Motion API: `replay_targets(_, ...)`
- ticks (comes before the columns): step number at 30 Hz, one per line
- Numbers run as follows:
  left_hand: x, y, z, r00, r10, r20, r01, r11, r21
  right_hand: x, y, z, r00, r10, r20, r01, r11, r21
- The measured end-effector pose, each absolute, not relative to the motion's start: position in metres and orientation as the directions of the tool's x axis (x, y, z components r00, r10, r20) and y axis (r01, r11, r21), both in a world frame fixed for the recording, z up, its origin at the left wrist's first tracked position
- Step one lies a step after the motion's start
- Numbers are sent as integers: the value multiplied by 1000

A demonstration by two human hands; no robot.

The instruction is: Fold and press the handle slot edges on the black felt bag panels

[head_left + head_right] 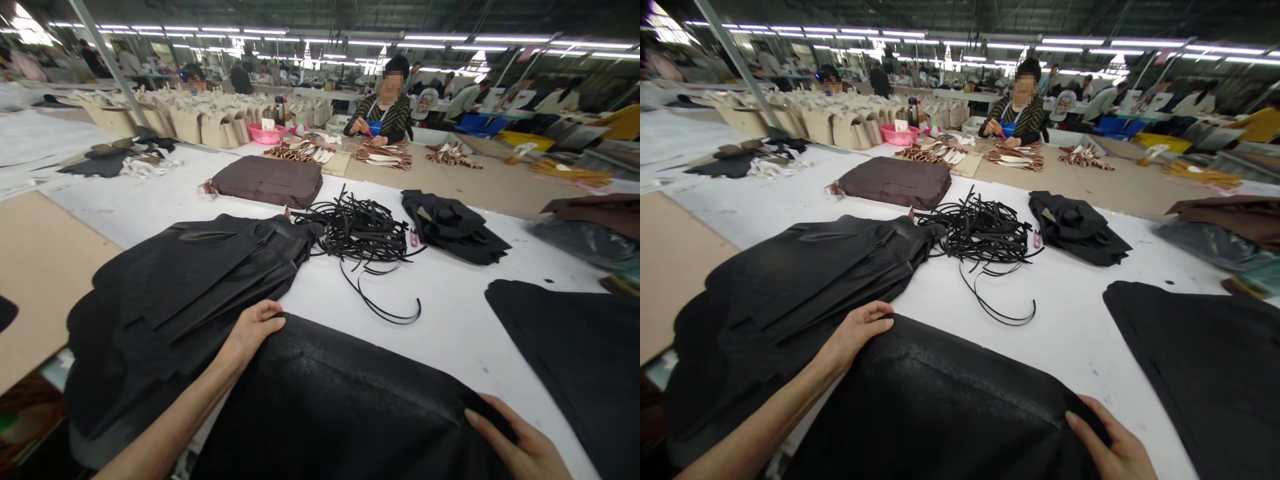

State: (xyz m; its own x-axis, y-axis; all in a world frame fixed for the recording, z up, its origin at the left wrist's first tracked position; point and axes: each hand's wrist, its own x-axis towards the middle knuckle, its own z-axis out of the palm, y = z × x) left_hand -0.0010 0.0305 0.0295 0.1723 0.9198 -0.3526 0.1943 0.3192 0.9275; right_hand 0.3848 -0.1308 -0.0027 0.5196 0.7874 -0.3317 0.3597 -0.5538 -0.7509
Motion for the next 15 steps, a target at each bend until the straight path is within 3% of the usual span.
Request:
replay_targets(2,-6,27,34,80,963,-256,308,220,926,377,-130,-6,474,827,-302,446,-521,-727)
replay_targets(4,-6,15,38,55,996,-65,529,26,848,372,-133,-9,449,856,-255,571,-495,-655)
replay_targets(7,-4,-12,36,286,938,197,823,-346,451,369,-137,-7,396,917,-49,837,-383,-392)
replay_targets(9,-4,-27,25,458,866,202,837,-496,232,367,-139,0,299,945,134,951,-283,-126)
replay_targets(11,-6,-36,11,547,821,164,814,-567,123,366,-141,8,218,930,295,964,-252,85)
replay_targets(13,-10,-39,-3,584,798,146,801,-596,54,365,-145,9,107,916,387,966,-188,179)
replay_targets(15,-14,-38,-12,599,788,142,794,-608,21,364,-151,2,-55,920,389,978,-30,208)
